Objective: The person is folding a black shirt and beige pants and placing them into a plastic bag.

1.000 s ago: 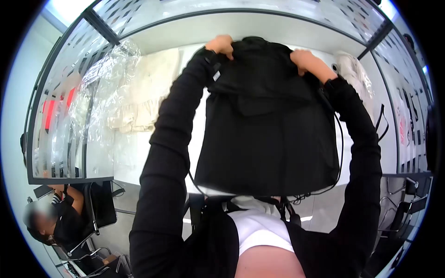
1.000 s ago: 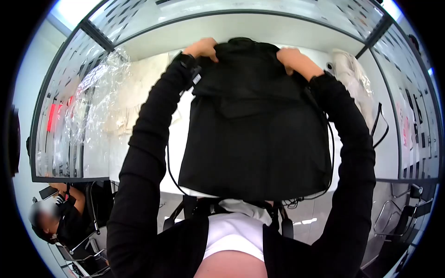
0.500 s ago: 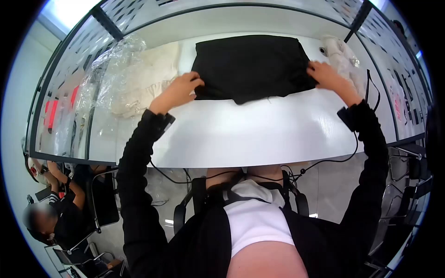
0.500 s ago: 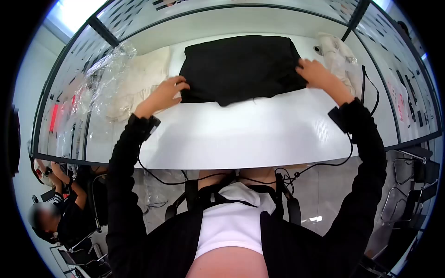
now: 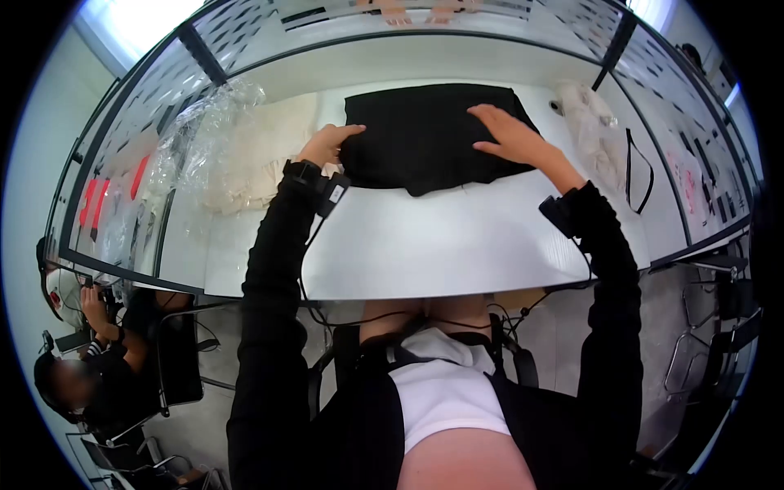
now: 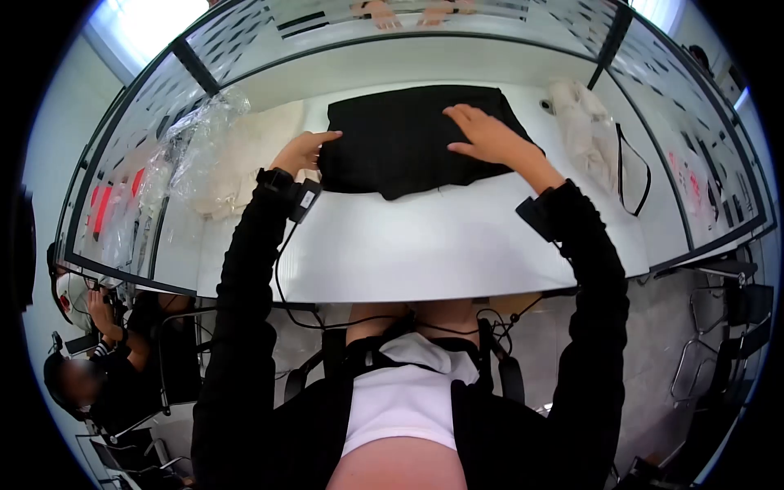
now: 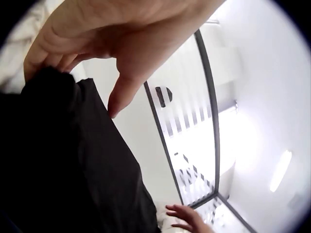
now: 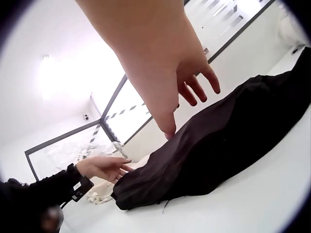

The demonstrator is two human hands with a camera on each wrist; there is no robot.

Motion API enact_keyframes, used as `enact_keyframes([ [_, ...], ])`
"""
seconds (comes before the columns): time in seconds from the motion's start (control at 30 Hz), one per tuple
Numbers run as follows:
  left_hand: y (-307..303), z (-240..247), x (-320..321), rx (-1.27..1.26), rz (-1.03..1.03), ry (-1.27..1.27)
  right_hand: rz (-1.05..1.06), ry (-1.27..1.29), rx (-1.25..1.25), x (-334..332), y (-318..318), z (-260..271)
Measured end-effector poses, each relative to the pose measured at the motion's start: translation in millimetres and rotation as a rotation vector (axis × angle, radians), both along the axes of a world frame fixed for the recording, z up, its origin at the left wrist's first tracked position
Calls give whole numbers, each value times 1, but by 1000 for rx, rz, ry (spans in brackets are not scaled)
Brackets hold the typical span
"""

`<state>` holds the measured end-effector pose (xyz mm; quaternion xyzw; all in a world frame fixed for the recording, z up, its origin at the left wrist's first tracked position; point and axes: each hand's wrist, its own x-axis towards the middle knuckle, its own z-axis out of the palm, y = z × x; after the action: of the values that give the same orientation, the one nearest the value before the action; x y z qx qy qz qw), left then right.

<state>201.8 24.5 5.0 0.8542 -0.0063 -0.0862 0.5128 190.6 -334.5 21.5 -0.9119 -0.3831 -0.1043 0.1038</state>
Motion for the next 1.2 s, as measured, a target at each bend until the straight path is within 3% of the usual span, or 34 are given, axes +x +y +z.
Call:
enact_keyframes([
  [0.07,20,-44,16,19,-496,-494,-6,80,-59,4,7,-7],
  [0.13,13,-57,28,-276,-273,-73,-89,270,-179,7,13,-13],
  [0.2,-10,-27,11,-501,-57,280,-100,295,-277,1,15,-15],
  [0.23,-21,5,-20,-444,-34,197,-85,340,-222,-2,14,-15],
  [0.27,0,-23,0,-435,-59,122,-73,391,-167,-6,12,-16],
  [0.3,1,-14,-3,-426,-82,46,-3,421,-145,-11,8,-17],
  [0.33,9,-5,-13,-468,38,161,66,446,-121,-16,6,-14],
  [0.4,14,19,-32,-458,9,131,98,730,-23,-39,14,7],
  [0.53,9,64,-53,-265,65,120,295,928,143,-52,18,-2],
  [0.6,-7,77,-57,-238,-2,86,325,1014,175,-46,13,-1],
  [0.67,-31,82,-57,-231,-119,-8,327,976,373,-37,0,-1],
  [0.8,-108,77,-43,216,-253,-395,-14,1051,736,-15,-41,-12],
  [0.87,-152,69,-44,248,-430,-553,-137,1015,832,-7,-64,-28],
  [0.9,-172,64,-52,-82,-527,-220,-189,1031,901,-3,-75,-38],
  [0.93,-187,64,-58,-64,-664,-150,-238,1046,966,2,-87,-48],
  [1.07,-192,39,-63,66,-654,-344,-363,978,1066,-3,-104,-50],
  [1.2,-149,18,-53,99,-349,-407,-442,986,969,-9,-101,-39],
])
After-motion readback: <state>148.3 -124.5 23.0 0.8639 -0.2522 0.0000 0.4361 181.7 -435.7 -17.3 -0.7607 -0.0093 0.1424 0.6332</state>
